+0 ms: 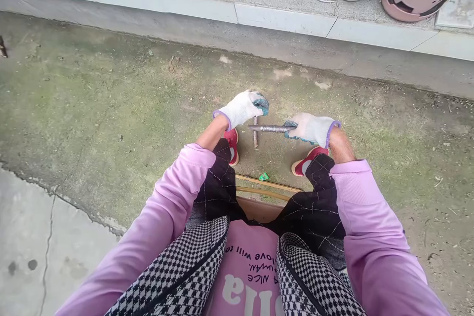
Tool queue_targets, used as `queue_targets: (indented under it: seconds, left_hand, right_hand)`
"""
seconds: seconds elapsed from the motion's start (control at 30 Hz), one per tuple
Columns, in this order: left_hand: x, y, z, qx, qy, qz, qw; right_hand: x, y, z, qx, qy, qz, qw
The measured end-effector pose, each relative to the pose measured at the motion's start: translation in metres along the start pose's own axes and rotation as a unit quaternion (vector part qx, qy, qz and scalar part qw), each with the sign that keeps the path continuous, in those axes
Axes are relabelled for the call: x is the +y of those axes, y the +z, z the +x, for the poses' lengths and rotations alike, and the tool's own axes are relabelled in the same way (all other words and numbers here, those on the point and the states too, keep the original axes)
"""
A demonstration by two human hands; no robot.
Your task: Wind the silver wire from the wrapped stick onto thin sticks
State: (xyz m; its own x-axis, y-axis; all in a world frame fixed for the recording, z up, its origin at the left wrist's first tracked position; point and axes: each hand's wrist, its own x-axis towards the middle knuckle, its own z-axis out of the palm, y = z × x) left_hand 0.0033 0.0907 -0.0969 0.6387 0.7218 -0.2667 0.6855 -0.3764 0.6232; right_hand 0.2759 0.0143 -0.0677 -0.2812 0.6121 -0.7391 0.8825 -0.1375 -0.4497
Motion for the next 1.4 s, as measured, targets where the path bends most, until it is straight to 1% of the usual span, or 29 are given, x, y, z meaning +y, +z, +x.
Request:
queue_targets:
  seconds: [0.1, 0.17, 0.23, 0.3, 0.37, 0.43, 0.5, 0.6, 0.7, 0.73, 0.8, 0.83, 0.9, 0.97, 1.0, 1.03, 1.1, 1.2, 1.27, 1.3, 1.33, 1.4]
  left_hand:
    - [0.002, 0.001, 0.002, 0.043, -0.014, -0.014, 0.999]
    - [0.004, 0.002, 0.004, 0.068, -0.023, -0.057, 0.996]
    - [0.007, 0.002, 0.005, 0.060, -0.040, -0.137, 0.988]
    - [0.009, -0.001, 0.004, 0.035, -0.073, -0.250, 0.965]
    - [0.009, -0.006, 0.002, 0.007, -0.108, -0.358, 0.927]
    - [0.007, -0.010, -0.001, -0.024, -0.127, -0.425, 0.896]
    - [0.004, -0.010, -0.001, -0.056, -0.125, -0.457, 0.879]
    - [0.003, -0.003, 0.003, -0.079, -0.113, -0.496, 0.857]
    - [0.009, 0.007, 0.010, -0.080, -0.070, -0.531, 0.841]
    - [0.013, 0.009, 0.013, -0.074, -0.054, -0.534, 0.840]
    - [0.020, 0.011, 0.016, -0.036, -0.039, -0.523, 0.851]
    - [0.025, 0.011, 0.017, -0.007, -0.040, -0.511, 0.859]
    - [0.033, 0.010, 0.018, 0.070, -0.056, -0.478, 0.874]
    - [0.041, 0.007, 0.017, 0.138, -0.073, -0.447, 0.881]
    - [0.045, 0.005, 0.015, 0.156, -0.076, -0.437, 0.882]
    - [0.050, 0.004, 0.013, 0.162, -0.071, -0.433, 0.884]
    - [0.060, 0.001, 0.008, 0.137, -0.045, -0.441, 0.886]
    - [0.074, -0.002, -0.005, 0.038, -0.002, -0.480, 0.876]
    - [0.080, -0.006, -0.015, -0.032, 0.004, -0.509, 0.860]
    - [0.081, -0.008, -0.020, -0.049, -0.002, -0.519, 0.853]
    - [0.081, -0.011, -0.024, -0.048, -0.012, -0.523, 0.851]
    - [0.077, -0.017, -0.029, -0.013, -0.037, -0.518, 0.855]
  right_hand:
    - [-0.007, -0.005, 0.002, 0.035, 0.047, -0.025, 0.998]
    - [-0.007, -0.006, 0.000, 0.047, 0.049, -0.018, 0.998]
    - [-0.004, -0.006, -0.003, 0.035, 0.028, 0.010, 0.999]
    - [0.000, -0.006, -0.010, 0.003, -0.012, 0.063, 0.998]
    - [0.002, -0.007, -0.020, -0.038, -0.059, 0.137, 0.988]
    - [0.003, -0.010, -0.032, -0.069, -0.103, 0.217, 0.968]
    - [0.003, -0.015, -0.042, -0.077, -0.135, 0.295, 0.943]
    - [0.004, -0.018, -0.051, -0.035, -0.181, 0.394, 0.901]
    - [0.005, -0.017, -0.052, 0.014, -0.220, 0.463, 0.858]
    - [0.005, -0.016, -0.052, 0.023, -0.230, 0.480, 0.846]
    - [0.004, -0.014, -0.053, 0.027, -0.248, 0.504, 0.827]
    - [0.003, -0.014, -0.054, 0.028, -0.259, 0.515, 0.817]
    - [0.002, -0.013, -0.057, 0.034, -0.274, 0.533, 0.800]
    - [0.001, -0.013, -0.061, 0.047, -0.278, 0.547, 0.788]
    - [0.000, -0.013, -0.063, 0.056, -0.273, 0.551, 0.786]
    - [-0.001, -0.013, -0.065, 0.064, -0.265, 0.553, 0.787]
    - [-0.004, -0.013, -0.068, 0.076, -0.247, 0.551, 0.794]
    - [-0.010, -0.013, -0.070, 0.096, -0.223, 0.540, 0.806]
    - [-0.014, -0.014, -0.071, 0.110, -0.212, 0.538, 0.808]
    - [-0.016, -0.015, -0.071, 0.115, -0.208, 0.540, 0.807]
    - [-0.017, -0.015, -0.070, 0.119, -0.207, 0.543, 0.805]
    - [-0.019, -0.016, -0.067, 0.124, -0.208, 0.549, 0.800]
